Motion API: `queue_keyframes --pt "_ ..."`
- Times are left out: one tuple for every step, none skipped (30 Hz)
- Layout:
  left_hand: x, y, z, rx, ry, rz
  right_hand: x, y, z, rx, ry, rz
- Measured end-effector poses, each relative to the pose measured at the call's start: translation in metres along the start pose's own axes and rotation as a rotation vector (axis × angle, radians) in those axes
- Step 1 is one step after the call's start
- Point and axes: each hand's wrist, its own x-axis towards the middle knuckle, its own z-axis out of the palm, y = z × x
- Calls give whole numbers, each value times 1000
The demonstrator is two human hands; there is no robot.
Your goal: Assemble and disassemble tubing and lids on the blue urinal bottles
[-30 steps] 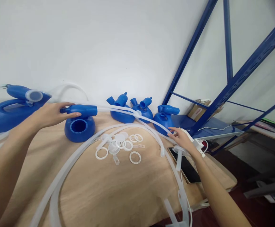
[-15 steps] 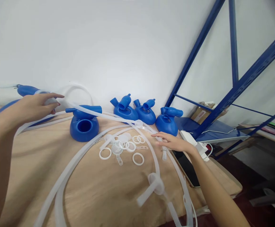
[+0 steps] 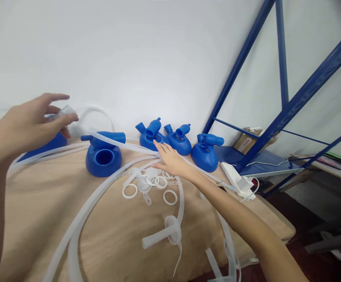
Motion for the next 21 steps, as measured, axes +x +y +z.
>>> queue_keyframes --pt "0 4 1 -22 -56 -37 12 -2 4 18 14 -20" --pt "1 7 2 -45 -126 -73 24 -3 7 37 24 -43" --pt "2 11 5 -50 -193 -90 36 -5 8 59 31 -65" --pt "4 13 7 -39 -245 -85 47 -6 9 89 39 -82" --pt "5 14 10 -27 -287 -71 57 -8 8 127 59 -95" --pt "6 14 14 -16 -320 -50 66 -10 6 171 90 -109" --pt "6 14 18 -8 -344 -21 73 -12 3 219 136 -120" --pt "6 14 21 9 -349 9 79 -15 0 265 196 -127" --pt "4 14 25 47 -336 41 84 -18 -5 305 266 -128" --pt "2 16 28 107 -304 78 88 -20 -10 338 336 -123" --pt "-2 19 31 181 -253 124 90 -23 -16 363 401 -117" --pt "-6 23 33 259 -185 176 92 -26 -22 380 460 -113" --pt "-10 29 34 330 -108 240 93 -29 -29 386 509 -120" --pt "-14 36 35 383 -24 317 94 -31 -35 379 550 -140" --pt "-18 43 36 415 67 404 94 -33 -41 356 581 -170" --pt "-21 49 36 435 165 495 92 -35 -47 317 604 -205" --pt "-24 55 36 448 263 584 90 -36 -51 269 623 -236" --pt "-27 59 35 453 355 669 87 -37 -56 220 635 -259" --pt "-29 63 35 452 435 740 83 -38 -59 176 638 -272" --pt "-30 64 34 444 501 795 78 -38 -62 141 636 -276" --pt "-31 65 34 426 554 841 74 -37 -64 118 631 -275"
